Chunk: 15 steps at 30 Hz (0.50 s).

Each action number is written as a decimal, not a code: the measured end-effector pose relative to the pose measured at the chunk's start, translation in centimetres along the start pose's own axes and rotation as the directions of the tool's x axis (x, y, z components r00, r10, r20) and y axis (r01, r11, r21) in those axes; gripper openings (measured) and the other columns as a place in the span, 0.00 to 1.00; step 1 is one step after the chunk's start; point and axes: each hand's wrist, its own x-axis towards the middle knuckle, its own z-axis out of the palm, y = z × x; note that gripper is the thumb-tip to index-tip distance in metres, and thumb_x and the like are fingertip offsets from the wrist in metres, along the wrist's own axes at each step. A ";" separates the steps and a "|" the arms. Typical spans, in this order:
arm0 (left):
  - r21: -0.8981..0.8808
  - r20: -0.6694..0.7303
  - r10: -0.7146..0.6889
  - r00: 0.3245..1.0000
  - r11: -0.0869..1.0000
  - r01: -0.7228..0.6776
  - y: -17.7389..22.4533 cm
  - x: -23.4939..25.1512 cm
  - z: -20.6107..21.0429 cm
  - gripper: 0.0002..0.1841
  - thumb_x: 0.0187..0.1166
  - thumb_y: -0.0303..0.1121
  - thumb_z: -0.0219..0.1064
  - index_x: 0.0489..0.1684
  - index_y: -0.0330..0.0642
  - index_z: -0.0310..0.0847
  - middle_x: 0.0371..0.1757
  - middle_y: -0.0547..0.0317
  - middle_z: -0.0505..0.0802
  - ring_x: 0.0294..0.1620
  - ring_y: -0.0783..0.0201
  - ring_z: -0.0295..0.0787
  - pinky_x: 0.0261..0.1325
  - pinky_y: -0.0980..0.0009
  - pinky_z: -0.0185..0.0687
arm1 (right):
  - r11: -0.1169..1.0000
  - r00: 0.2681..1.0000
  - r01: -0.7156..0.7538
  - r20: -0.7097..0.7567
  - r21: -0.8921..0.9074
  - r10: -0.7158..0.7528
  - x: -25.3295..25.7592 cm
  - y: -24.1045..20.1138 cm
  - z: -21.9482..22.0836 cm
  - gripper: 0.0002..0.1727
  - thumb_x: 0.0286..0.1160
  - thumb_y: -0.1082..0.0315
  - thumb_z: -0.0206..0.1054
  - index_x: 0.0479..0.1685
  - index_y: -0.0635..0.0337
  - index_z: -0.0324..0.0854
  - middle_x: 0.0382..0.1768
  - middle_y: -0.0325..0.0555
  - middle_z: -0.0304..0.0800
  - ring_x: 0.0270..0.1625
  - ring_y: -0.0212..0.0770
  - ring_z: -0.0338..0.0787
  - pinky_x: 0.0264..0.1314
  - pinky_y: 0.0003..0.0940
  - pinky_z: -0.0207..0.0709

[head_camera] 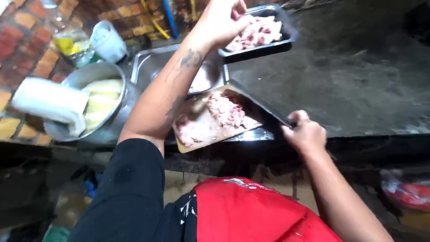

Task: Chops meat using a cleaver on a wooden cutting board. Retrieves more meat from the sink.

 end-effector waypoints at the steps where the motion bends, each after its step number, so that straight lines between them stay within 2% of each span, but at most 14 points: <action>1: 0.063 0.063 -0.008 0.998 0.998 0.004 -1.3 -2.8 -0.4 0.20 0.83 0.39 0.65 0.67 0.38 0.83 0.61 0.48 0.91 0.63 0.57 0.88 0.71 0.57 0.80 | 0.998 0.999 -0.044 0.030 0.049 0.042 -0.1 0.1 -0.6 0.24 0.77 0.59 0.68 0.68 0.64 0.79 0.48 0.76 0.90 0.54 0.81 0.89 0.52 0.82 0.72; 3: 0.108 0.252 -0.126 0.959 0.989 0.101 -4.6 -8.4 -0.2 0.21 0.79 0.34 0.70 0.68 0.34 0.82 0.60 0.41 0.91 0.61 0.49 0.90 0.68 0.49 0.82 | 0.976 0.996 -0.085 0.052 0.199 0.076 -0.2 0.6 -1.5 0.25 0.79 0.60 0.68 0.70 0.66 0.78 0.53 0.75 0.89 0.55 0.76 0.88 0.56 0.79 0.73; 4: 0.110 0.356 -0.208 0.911 0.978 0.180 -6.6 -10.9 0.3 0.23 0.78 0.33 0.73 0.69 0.34 0.81 0.61 0.40 0.91 0.61 0.46 0.89 0.69 0.47 0.81 | 0.957 0.996 -0.082 0.044 0.280 0.073 -0.2 0.9 -1.5 0.24 0.79 0.62 0.67 0.69 0.68 0.77 0.51 0.73 0.89 0.49 0.70 0.89 0.53 0.73 0.76; 5: 0.111 0.431 -0.292 0.854 0.956 0.271 -8.6 -13.2 1.1 0.24 0.77 0.34 0.76 0.70 0.33 0.81 0.61 0.39 0.91 0.62 0.45 0.89 0.71 0.45 0.80 | 0.933 0.996 -0.083 0.044 0.350 0.072 -0.2 1.2 -1.6 0.23 0.79 0.63 0.67 0.68 0.68 0.77 0.46 0.68 0.89 0.40 0.59 0.89 0.46 0.63 0.81; 7: 0.107 0.501 -0.440 0.746 0.886 0.451 -11.4 -17.2 3.0 0.27 0.76 0.37 0.78 0.72 0.32 0.80 0.64 0.35 0.89 0.65 0.41 0.87 0.74 0.41 0.76 | 0.876 0.995 -0.101 0.070 0.471 0.076 -0.7 0.5 -2.1 0.22 0.83 0.64 0.66 0.69 0.68 0.75 0.37 0.54 0.86 0.25 0.37 0.83 0.32 0.39 0.82; 9: 0.108 0.496 -0.550 0.672 0.807 0.580 -12.7 -19.8 4.6 0.30 0.74 0.40 0.80 0.71 0.31 0.80 0.63 0.33 0.89 0.65 0.40 0.87 0.72 0.38 0.76 | 0.813 0.996 -0.085 0.065 0.576 0.058 -1.2 -0.6 -2.6 0.19 0.83 0.66 0.65 0.66 0.69 0.74 0.30 0.44 0.82 0.19 0.26 0.79 0.24 0.25 0.79; 12: 0.011 0.466 -0.661 0.589 0.670 0.743 -12.9 -21.8 5.9 0.30 0.73 0.43 0.81 0.67 0.30 0.80 0.58 0.33 0.90 0.56 0.42 0.90 0.62 0.42 0.84 | 0.739 1.000 -0.017 0.021 0.674 0.003 -2.0 -2.2 -2.8 0.14 0.81 0.68 0.65 0.58 0.68 0.75 0.26 0.33 0.80 0.17 0.19 0.79 0.21 0.16 0.78; 15: -0.172 0.485 -0.684 0.544 0.536 0.827 -13.2 -22.7 6.8 0.26 0.72 0.36 0.80 0.63 0.28 0.80 0.54 0.36 0.91 0.52 0.47 0.91 0.59 0.48 0.87 | 0.716 0.999 -0.013 0.040 0.698 -0.020 -2.8 -3.4 -2.7 0.11 0.81 0.70 0.65 0.55 0.65 0.76 0.26 0.31 0.80 0.17 0.19 0.80 0.20 0.16 0.78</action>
